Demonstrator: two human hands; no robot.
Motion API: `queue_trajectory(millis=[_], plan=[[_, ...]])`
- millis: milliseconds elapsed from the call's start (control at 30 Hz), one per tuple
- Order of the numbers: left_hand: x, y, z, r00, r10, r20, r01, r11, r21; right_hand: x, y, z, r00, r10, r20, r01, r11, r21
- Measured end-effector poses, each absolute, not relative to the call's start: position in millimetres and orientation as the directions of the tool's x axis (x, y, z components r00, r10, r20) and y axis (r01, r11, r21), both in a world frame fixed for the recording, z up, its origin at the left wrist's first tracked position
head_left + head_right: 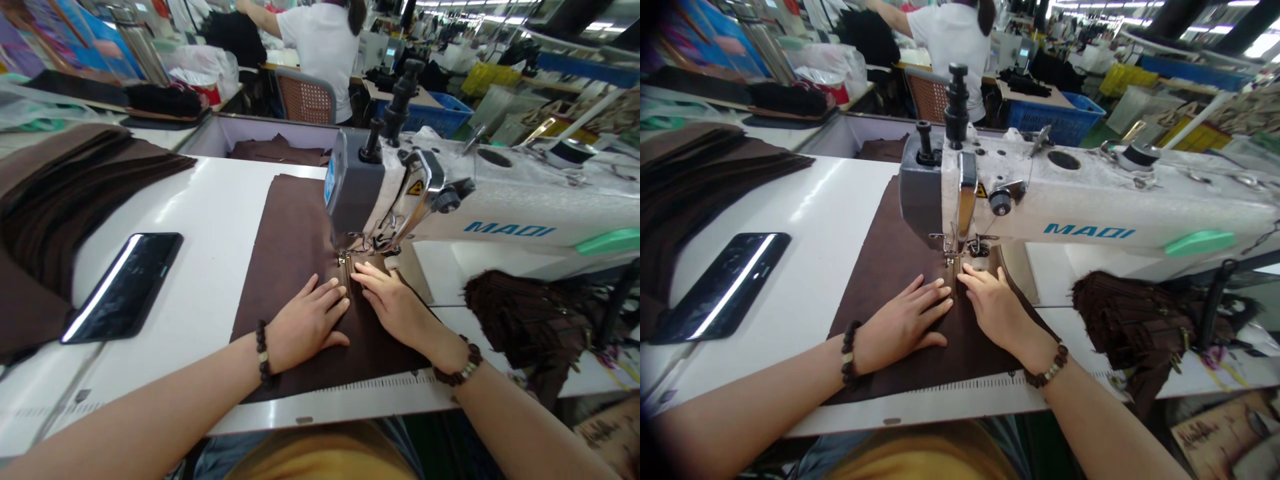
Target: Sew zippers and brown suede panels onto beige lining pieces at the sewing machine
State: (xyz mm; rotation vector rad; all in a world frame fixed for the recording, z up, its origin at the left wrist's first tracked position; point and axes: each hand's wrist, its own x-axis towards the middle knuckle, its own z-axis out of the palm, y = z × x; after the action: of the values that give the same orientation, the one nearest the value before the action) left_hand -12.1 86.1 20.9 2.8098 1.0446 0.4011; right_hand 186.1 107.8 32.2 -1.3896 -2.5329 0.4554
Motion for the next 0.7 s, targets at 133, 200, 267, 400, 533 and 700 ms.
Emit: queue_trajectory(millis=[133, 200, 267, 400, 533, 700], plan=[[-14, 87, 20, 0.735, 0.649, 0.199, 0.613, -0.76, 0.215, 187, 93, 27, -0.522, 0.849, 0.081, 0.793, 0.517, -0.322], [-14, 88, 20, 0.73, 0.653, 0.199, 0.616, -0.756, 0.22, 188, 90, 24, -0.524, 0.846, 0.097, 0.789, 0.525, -0.32], [-13, 88, 20, 0.728, 0.657, 0.197, 0.62, -0.753, 0.22, 188, 90, 23, -0.525, 0.844, 0.11, 0.784, 0.53, -0.323], [-13, 88, 21, 0.731, 0.658, 0.181, 0.625, -0.752, 0.212, 188, 92, 23, -0.523, 0.845, 0.112, 0.785, 0.529, -0.324], [-13, 87, 21, 0.726, 0.666, 0.17, 0.636, -0.745, 0.2, 185, 92, 25, -0.515, 0.851, 0.104, 0.796, 0.52, -0.31], [-13, 88, 19, 0.715, 0.675, 0.179, 0.64, -0.736, 0.22, 185, 91, 26, -0.528, 0.844, 0.089, 0.799, 0.53, -0.284]])
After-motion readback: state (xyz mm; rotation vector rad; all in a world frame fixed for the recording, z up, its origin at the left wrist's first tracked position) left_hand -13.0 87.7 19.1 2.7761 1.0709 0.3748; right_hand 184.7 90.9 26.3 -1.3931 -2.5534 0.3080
